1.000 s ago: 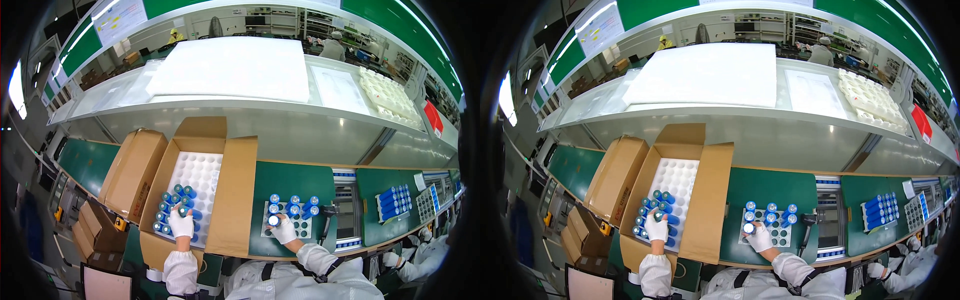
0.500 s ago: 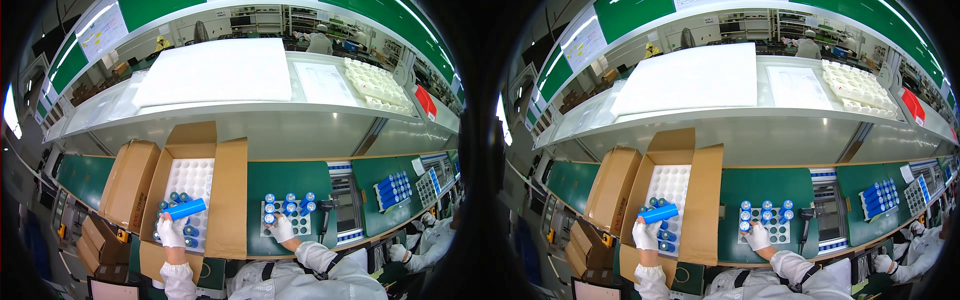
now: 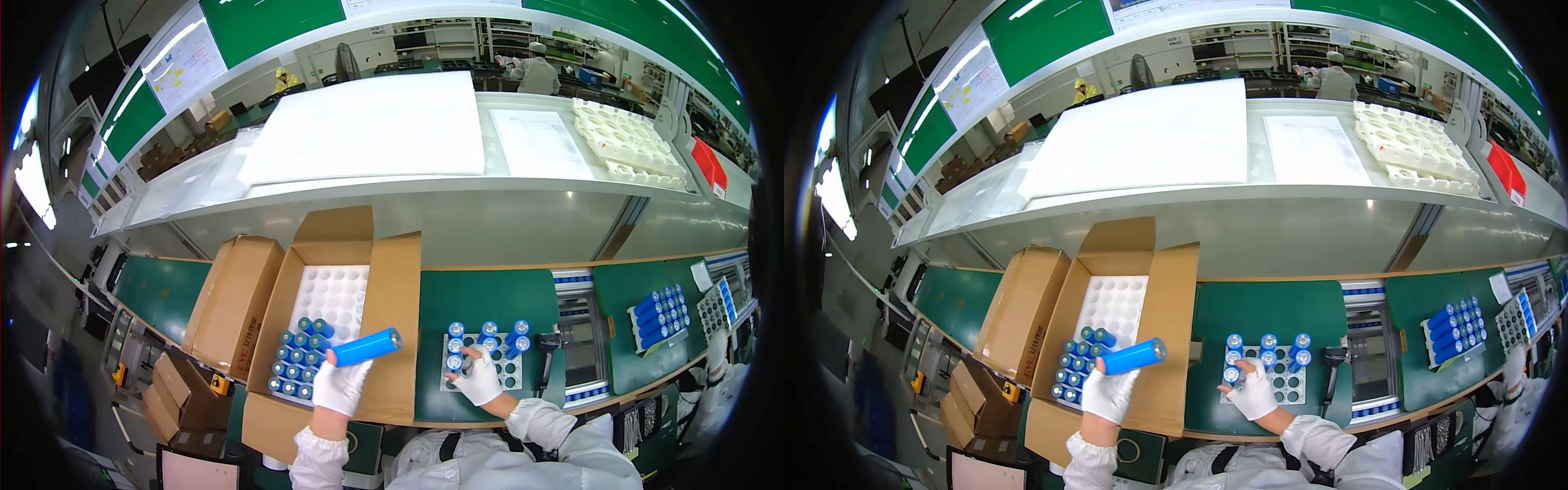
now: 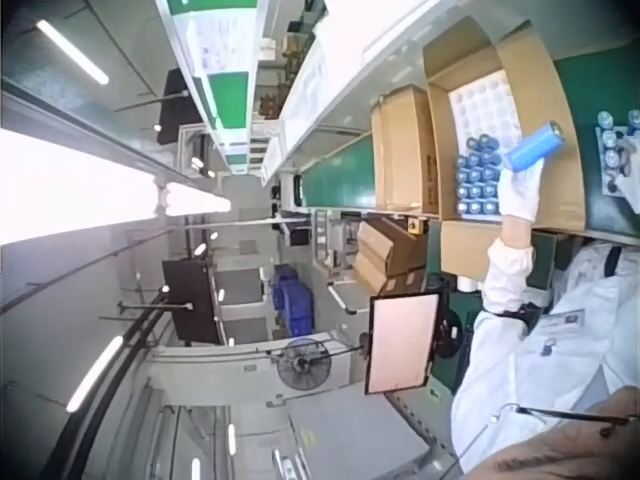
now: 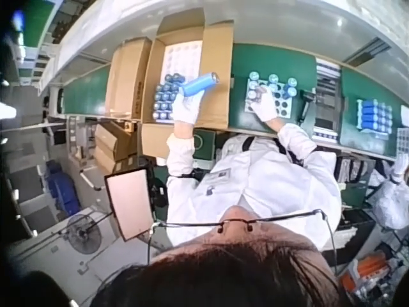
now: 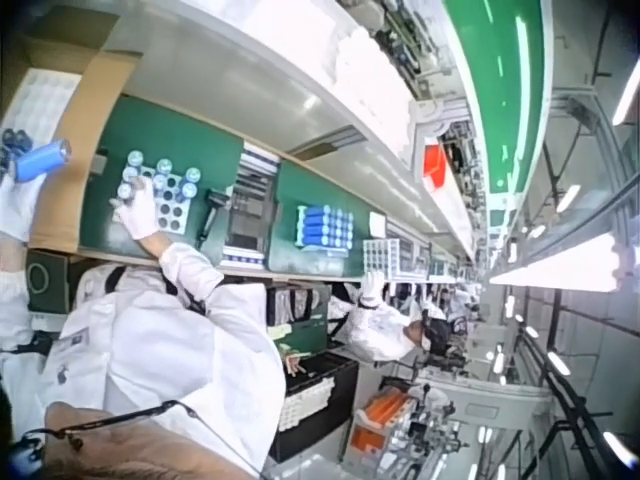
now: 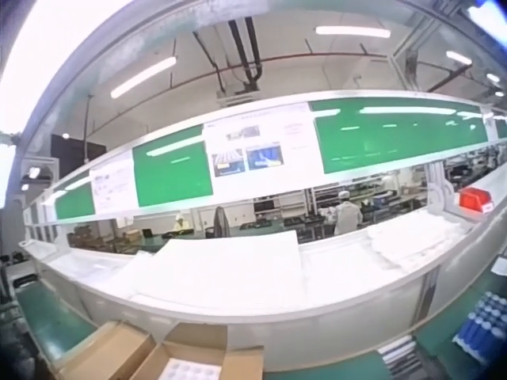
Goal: The person peels a label from a roll, places it on a tray, and transfers batteries from a box into the tray. They then scan each battery in the tray with a handheld scanner before returning to the label roll.
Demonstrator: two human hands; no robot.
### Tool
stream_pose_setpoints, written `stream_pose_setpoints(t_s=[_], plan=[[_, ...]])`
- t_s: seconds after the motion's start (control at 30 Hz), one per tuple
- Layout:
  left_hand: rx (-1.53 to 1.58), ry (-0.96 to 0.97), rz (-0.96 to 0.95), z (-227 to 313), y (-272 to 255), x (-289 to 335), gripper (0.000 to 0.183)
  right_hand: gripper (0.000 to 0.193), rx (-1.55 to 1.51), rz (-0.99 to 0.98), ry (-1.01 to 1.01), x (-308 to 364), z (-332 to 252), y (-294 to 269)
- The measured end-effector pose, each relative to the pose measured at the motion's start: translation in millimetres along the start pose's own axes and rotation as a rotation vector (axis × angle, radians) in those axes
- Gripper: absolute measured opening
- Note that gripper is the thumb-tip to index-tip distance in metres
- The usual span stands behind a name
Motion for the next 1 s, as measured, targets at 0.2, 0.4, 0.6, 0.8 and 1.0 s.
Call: stream_pose_setpoints(t_s=[0.2, 0.4, 0.6, 0.8, 1.0], plan=[[0.020, -0.114, -0.048, -52, 14, 4, 0.059, 0.058, -0.921, -0.181, 0.211, -43, -85, -22], [-0.614, -0.029, -0.353, -85, 51, 31, 0.052, 0.029, -1.497, -0.044, 0.820, -42, -64, -26], [-1.651, 0.553, -0.258, -2, 66, 5, 0.052, 0.044, -0.772, 0.070, 0.428, -19, 10, -93], [-2.442, 0.309, 0.123, 82, -67, -41, 0.046, 0.047, -0.095, -0.054, 0.235, 19, 51, -75], [-2.431, 0.107, 0.469, 74, -94, -14, 0.054, 0.051, 0.094, 0.057, 0.108, 43, 84, -33]])
Point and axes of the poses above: each hand's wrist, its own x-axis away from the middle knuckle, its own y-axis out of the palm, z = x × y, the point moved 6 cm from there along -x, towards the middle knuckle, and after that the axes turned 10 degrees about x, right-handed, at the moved point
